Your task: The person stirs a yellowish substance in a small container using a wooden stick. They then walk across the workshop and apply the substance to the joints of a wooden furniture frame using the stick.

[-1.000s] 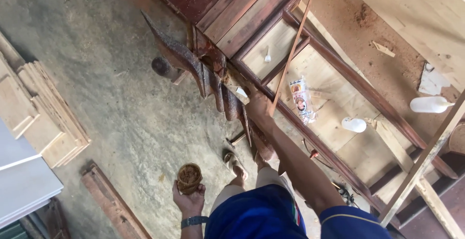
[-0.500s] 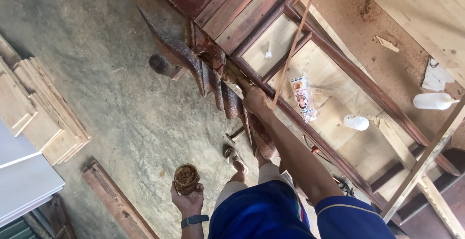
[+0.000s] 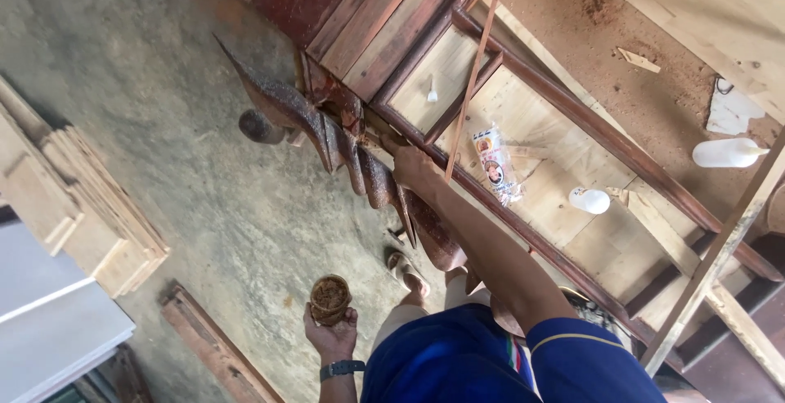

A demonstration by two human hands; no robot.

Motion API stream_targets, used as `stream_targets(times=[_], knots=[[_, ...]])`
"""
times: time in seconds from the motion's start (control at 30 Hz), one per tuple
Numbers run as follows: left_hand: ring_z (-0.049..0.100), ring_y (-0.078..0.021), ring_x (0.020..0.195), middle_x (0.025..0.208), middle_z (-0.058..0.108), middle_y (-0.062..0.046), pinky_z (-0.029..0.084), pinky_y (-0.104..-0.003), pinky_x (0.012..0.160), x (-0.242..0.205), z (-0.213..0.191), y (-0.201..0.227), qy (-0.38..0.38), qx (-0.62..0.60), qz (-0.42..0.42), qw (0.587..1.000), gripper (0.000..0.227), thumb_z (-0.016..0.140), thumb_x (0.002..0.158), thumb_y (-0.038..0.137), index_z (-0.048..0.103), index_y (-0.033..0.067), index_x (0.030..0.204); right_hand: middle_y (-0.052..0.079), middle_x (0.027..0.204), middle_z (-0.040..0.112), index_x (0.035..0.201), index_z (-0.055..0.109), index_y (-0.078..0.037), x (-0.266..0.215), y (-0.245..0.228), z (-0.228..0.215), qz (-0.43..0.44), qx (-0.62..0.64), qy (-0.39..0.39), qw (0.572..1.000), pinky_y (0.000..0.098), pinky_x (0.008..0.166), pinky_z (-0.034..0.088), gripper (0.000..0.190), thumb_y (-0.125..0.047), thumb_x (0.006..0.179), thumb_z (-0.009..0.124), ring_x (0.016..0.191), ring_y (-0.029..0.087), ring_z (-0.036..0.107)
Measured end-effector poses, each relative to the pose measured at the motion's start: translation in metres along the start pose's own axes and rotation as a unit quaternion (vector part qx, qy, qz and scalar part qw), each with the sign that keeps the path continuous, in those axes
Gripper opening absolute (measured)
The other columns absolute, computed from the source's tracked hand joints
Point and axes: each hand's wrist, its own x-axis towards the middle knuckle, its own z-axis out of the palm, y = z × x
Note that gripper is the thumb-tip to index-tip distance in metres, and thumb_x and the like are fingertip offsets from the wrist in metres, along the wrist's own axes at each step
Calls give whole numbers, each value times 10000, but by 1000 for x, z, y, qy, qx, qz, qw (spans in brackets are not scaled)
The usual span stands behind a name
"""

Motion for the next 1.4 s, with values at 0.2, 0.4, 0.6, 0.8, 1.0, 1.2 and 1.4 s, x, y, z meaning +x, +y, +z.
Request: stream_targets(times=[0.2,0.4,0.6,0.8,1.0,1.2,1.4], knots=[[477,-262,618,899,509,-188,451,-351,554,-15,21,-5,-13,15,-2,1000,700,550,928,606,573,4,1285,103,619,576,1644,313,-292,17,16,18,-31,-29,23,999,297,301,320,943,199,859,491,396,116,414],[464,-284,609,969,529,-209,435,-361,523,-20,32,-12,-35,25,1,999,648,520,950,576,584,12,1263,81,666,518,1674,213,-268,10,13,9,-50,-33,3,998,307,338,291,956,173,867,474,433,111,381],[466,-279,613,955,528,-199,438,-354,517,-26,35,-10,-26,1,1,1000,627,525,954,567,590,24,1260,113,637,518,1662,249,-267,5,24,29,-11,-36,67,997,301,292,283,942,176,859,465,412,150,441],[500,-271,629,954,547,-202,474,-356,546,-20,28,-16,-28,-7,-8,1000,704,532,938,618,579,9,1287,9,659,525,1534,389,-144,-31,4,-13,-9,-54,79,995,254,377,383,723,163,884,463,515,131,486],[478,-270,611,909,528,-198,455,-358,551,-13,23,-10,-13,-33,-10,999,679,538,939,612,587,4,1236,-38,561,464,1011,593,-67,-41,-12,-105,-35,-316,16,948,199,386,336,203,76,949,463,460,58,415],[490,-271,644,889,507,-195,464,-365,591,-15,8,-11,39,-62,-6,997,708,546,940,624,560,9,1291,-5,525,595,625,641,-106,9,-54,-142,-88,-325,17,942,639,1281,193,373,31,940,498,606,120,681],[504,-287,649,907,529,-196,476,-371,606,-19,-10,-21,63,-76,8,995,688,555,938,621,565,10,1256,-57,425,351,563,497,-163,38,-104,-146,-141,-362,25,921,498,1126,346,459,-70,1012,485,421,76,434]])
